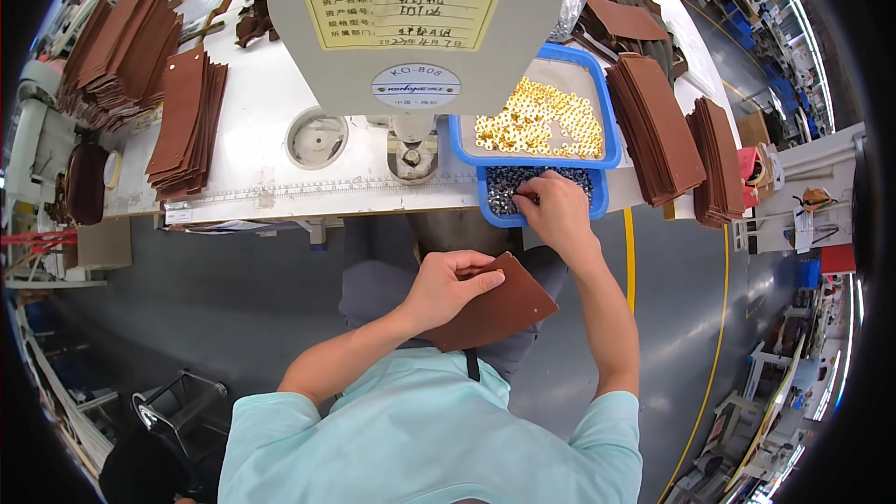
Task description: Attaching metal hardware studs to leather pieces at a professional assembly station.
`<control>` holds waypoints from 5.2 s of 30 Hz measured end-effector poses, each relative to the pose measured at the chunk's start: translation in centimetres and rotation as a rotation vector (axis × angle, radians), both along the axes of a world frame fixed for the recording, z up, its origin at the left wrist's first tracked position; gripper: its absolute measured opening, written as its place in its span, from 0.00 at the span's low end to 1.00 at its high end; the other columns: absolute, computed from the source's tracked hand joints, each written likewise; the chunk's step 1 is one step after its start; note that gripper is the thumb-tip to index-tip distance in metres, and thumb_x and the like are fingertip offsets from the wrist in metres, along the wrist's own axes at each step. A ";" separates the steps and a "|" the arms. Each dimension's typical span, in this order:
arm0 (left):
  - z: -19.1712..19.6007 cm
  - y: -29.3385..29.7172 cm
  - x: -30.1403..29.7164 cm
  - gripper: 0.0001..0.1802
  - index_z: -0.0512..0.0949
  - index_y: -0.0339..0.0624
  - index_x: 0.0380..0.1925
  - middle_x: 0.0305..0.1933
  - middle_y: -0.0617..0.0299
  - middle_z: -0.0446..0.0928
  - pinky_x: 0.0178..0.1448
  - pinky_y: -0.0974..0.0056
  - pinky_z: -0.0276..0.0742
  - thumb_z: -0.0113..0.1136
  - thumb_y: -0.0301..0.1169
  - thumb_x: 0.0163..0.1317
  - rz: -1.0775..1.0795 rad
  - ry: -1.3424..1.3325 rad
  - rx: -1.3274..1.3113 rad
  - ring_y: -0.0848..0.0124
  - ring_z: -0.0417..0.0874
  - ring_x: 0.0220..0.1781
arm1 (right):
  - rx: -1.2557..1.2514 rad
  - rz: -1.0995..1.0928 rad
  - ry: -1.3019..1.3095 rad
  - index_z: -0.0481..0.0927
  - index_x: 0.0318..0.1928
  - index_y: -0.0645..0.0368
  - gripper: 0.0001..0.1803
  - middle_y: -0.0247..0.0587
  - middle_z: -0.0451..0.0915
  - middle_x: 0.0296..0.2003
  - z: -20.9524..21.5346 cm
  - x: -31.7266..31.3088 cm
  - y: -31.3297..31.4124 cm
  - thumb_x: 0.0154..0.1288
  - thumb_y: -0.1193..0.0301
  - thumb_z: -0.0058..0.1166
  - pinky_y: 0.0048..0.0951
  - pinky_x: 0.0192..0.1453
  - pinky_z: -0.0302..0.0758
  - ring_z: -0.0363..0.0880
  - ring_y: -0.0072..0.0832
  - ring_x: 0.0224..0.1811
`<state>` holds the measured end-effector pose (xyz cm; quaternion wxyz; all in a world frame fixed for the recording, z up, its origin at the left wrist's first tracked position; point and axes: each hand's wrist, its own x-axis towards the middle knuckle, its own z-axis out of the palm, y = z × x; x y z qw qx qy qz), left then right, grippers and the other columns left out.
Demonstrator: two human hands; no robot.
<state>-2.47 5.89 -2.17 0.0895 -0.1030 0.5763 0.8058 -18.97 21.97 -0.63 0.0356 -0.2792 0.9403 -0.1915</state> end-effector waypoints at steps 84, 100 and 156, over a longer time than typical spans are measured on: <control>1.0 -1.4 2.3 0.14 0.88 0.38 0.41 0.37 0.57 0.87 0.37 0.65 0.85 0.77 0.24 0.54 -0.009 0.762 -0.545 0.66 0.88 0.33 | -0.628 0.389 -0.325 0.89 0.35 0.56 0.11 0.35 0.88 0.31 2.5 10.8 3.7 0.51 0.72 0.77 0.31 0.40 0.73 0.86 0.32 0.33; 2.5 -1.9 1.7 0.32 0.81 0.39 0.58 0.48 0.53 0.87 0.49 0.62 0.87 0.80 0.36 0.54 -0.266 0.385 -0.574 0.62 0.91 0.43 | -0.588 0.490 -0.065 0.88 0.32 0.56 0.08 0.34 0.82 0.24 1.3 10.0 2.1 0.50 0.74 0.73 0.33 0.34 0.69 0.80 0.31 0.26; 3.9 -3.3 1.3 0.16 0.83 0.42 0.58 0.38 0.61 0.88 0.42 0.70 0.81 0.60 0.33 0.74 -0.163 0.079 -0.395 0.78 0.85 0.35 | -0.577 0.084 -0.385 0.87 0.40 0.59 0.10 0.34 0.86 0.34 3.8 10.0 0.2 0.58 0.74 0.72 0.25 0.40 0.79 0.84 0.22 0.34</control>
